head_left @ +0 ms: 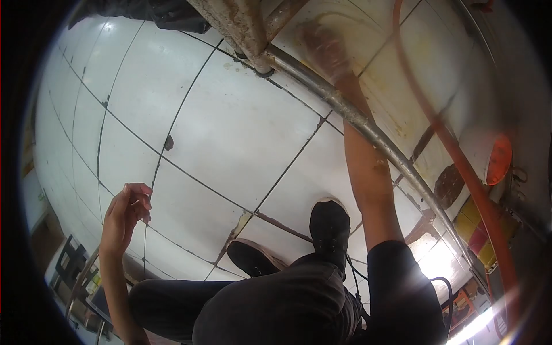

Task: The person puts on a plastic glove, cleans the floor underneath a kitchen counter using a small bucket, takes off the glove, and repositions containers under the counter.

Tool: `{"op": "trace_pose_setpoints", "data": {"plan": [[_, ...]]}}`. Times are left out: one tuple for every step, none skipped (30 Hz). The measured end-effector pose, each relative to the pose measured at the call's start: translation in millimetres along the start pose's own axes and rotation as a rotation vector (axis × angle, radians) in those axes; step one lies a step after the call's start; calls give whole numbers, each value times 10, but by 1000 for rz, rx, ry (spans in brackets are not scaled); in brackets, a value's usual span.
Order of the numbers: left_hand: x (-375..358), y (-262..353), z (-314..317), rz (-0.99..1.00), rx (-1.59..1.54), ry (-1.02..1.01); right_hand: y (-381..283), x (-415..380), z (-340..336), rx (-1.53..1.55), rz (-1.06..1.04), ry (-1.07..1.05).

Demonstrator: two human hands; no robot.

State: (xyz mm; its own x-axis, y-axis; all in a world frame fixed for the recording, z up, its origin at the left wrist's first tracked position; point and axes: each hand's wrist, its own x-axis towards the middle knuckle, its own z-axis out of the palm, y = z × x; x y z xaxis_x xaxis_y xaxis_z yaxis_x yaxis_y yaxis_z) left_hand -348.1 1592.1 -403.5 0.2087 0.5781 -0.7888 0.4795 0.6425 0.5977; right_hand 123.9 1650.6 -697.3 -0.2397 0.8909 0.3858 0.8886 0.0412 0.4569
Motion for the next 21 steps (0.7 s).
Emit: {"op": "trace_pose_setpoints", "data": {"plan": [[-24, 12, 7, 1, -1, -8, -22, -144, 89, -111, 6, -20], [-40, 25, 17, 4, 3, -10, -29, -233, 27, -173, 23, -45], [-68, 31, 31, 4, 6, -13, -64, -309, -75, -238, 53, -77], [-98, 32, 45, 7, 6, -14, -126, -358, -176, -315, 93, -113], [-130, 37, 53, 9, 16, -16, -224, -396, -302, -415, 139, -160], [-148, 52, 63, 13, 29, -22, -312, -390, -428, -483, 177, -201], [-154, 68, 74, 20, 41, -27, -422, -335, -562, -530, 209, -239], [-154, 82, 83, 40, 40, -27, -505, -269, -668, -539, 234, -271], [-158, 91, 90, 53, 40, -29, -584, -190, -766, -516, 258, -294], [-164, 98, 105, 62, 42, -34, -640, -118, -854, -432, 280, -319], [-167, 112, 124, 66, 42, -37, -689, -35, -909, -329, 309, -339], [-170, 132, 138, 73, 44, -39, -723, 15, -912, -215, 347, -368], [-172, 148, 151, 79, 44, -39, -743, 63, -876, -75, 392, -402], [-175, 160, 163, 77, 50, -43, -803, 57, -727, 283, 512, -455], [-181, 168, 175, 75, 55, -45, -817, 9, -592, -116, 478, -540], [-199, 163, 184, 72, 56, -44, -806, -68, -453, -515, 428, -610], [-210, 157, 187, 66, 58, -50, -758, -163, -322, -917, 366, -665], [-213, 158, 187, 64, 60, -54, -676, -235, -212, -1321, 294, -702], [-221, 162, 186, 63, 62, -57, -591, -307, -94, -1725, 210, -721], [-236, 175, 194, 63, 64, -56, -476, -337, -120, -1932, 152, -678], [-248, 198, 210, 61, 68, -57, -368, -377, -123, -2138, 106, -629]]}}
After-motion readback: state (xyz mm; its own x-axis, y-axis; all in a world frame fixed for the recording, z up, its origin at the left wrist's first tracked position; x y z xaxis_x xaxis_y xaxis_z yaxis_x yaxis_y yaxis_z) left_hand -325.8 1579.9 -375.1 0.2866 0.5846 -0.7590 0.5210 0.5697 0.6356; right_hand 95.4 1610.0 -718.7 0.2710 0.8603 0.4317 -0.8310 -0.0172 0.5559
